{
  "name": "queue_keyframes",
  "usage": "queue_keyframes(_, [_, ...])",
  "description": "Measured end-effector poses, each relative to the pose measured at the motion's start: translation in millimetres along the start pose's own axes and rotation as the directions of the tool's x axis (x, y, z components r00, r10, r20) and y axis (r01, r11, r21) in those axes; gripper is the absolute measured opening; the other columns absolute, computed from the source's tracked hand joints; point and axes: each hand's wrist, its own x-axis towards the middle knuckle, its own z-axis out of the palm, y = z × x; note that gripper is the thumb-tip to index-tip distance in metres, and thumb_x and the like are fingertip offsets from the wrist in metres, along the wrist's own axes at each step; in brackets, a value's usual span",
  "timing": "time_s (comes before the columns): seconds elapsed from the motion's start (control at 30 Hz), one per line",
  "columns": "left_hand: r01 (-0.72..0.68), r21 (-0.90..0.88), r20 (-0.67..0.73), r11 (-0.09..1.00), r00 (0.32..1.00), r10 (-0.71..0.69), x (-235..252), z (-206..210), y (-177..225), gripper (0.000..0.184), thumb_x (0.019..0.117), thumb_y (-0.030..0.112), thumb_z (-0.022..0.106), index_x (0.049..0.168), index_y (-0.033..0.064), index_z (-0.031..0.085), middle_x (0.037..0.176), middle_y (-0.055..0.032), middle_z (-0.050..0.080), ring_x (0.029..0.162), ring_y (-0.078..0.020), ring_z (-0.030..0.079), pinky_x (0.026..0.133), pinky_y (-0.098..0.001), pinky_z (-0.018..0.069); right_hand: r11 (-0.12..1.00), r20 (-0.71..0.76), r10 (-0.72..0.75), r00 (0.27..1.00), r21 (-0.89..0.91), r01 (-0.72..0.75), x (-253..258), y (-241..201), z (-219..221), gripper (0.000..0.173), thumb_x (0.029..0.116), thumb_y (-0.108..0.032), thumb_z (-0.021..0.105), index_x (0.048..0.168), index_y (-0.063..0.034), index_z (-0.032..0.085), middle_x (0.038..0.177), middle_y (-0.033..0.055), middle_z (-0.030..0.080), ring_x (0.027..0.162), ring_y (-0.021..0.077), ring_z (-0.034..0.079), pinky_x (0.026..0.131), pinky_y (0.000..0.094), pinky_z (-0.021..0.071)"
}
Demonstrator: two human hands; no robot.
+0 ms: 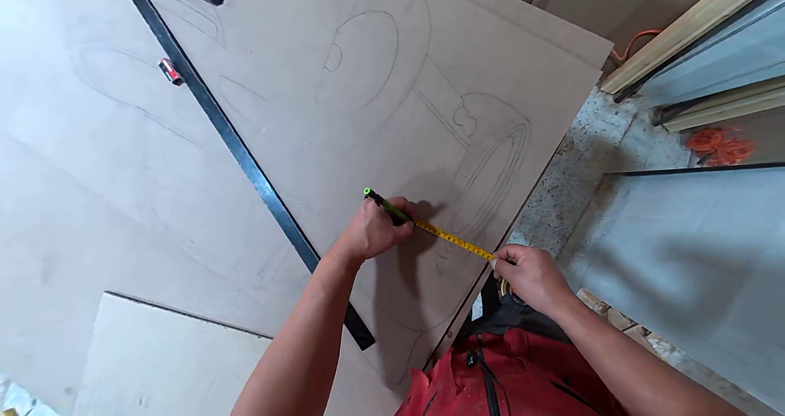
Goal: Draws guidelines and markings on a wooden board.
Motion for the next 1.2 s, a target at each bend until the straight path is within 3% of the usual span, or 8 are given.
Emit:
queue_keyframes(0.83, [-0.008,0.013,0.063,1.000,0.998,0.007,142,-21,67,0.008,0.0845,0.020,0.072,0.091,0.0224,0.075,0.073,0.0092,0.068,0.061,-0.0036,0.061,0.057,-0.0315,0.0523,0.998,0.024,0.043,0.999,0.046,-0.044,73,-15,-125,0.015,0.1016,-0.028,0.065,0.095,-0.0226,0.077,0.080,-0.0087,0.074,0.068,0.0084,0.068,0.065,0.0379,0.0570])
queue_keyframes(0.93, [-0.012,0.001,0.059,1.000,0.998,0.012,152,-22,73,0.007,0.0842,0.019,0.073,0.090,0.0223,0.075,0.073,0.0096,0.068,0.061,-0.0028,0.060,0.056,-0.0299,0.0520,0.998,0.028,0.050,0.998,0.046,-0.051,79,-15,-133,0.015,0.1015,-0.029,0.065,0.095,-0.0231,0.077,0.080,-0.0094,0.074,0.069,0.0080,0.068,0.067,0.0381,0.0567])
queue_keyframes(1.07, [-0.020,0.010,0.068,1.000,0.997,0.020,160,-23,77,0.009,0.0837,0.019,0.072,0.091,0.0221,0.075,0.073,0.0094,0.069,0.061,-0.0024,0.062,0.057,-0.0295,0.0529,0.998,0.019,0.032,0.999,0.061,-0.034,81,-15,-139,0.014,0.1012,-0.027,0.067,0.093,-0.0219,0.076,0.077,-0.0084,0.074,0.063,0.0080,0.067,0.059,0.0358,0.0565])
queue_keyframes(1.2, [0.008,-0.123,0.006,0.992,1.000,-0.007,149,-29,76,0.010,0.0849,0.016,0.072,0.094,0.0176,0.075,0.082,0.0062,0.071,0.069,-0.0064,0.065,0.062,-0.0315,0.0554,0.997,0.033,0.013,0.999,0.070,-0.015,81,-12,-144,0.014,0.1010,-0.028,0.067,0.093,-0.0229,0.077,0.078,-0.0092,0.074,0.068,0.0069,0.069,0.065,0.0361,0.0581])
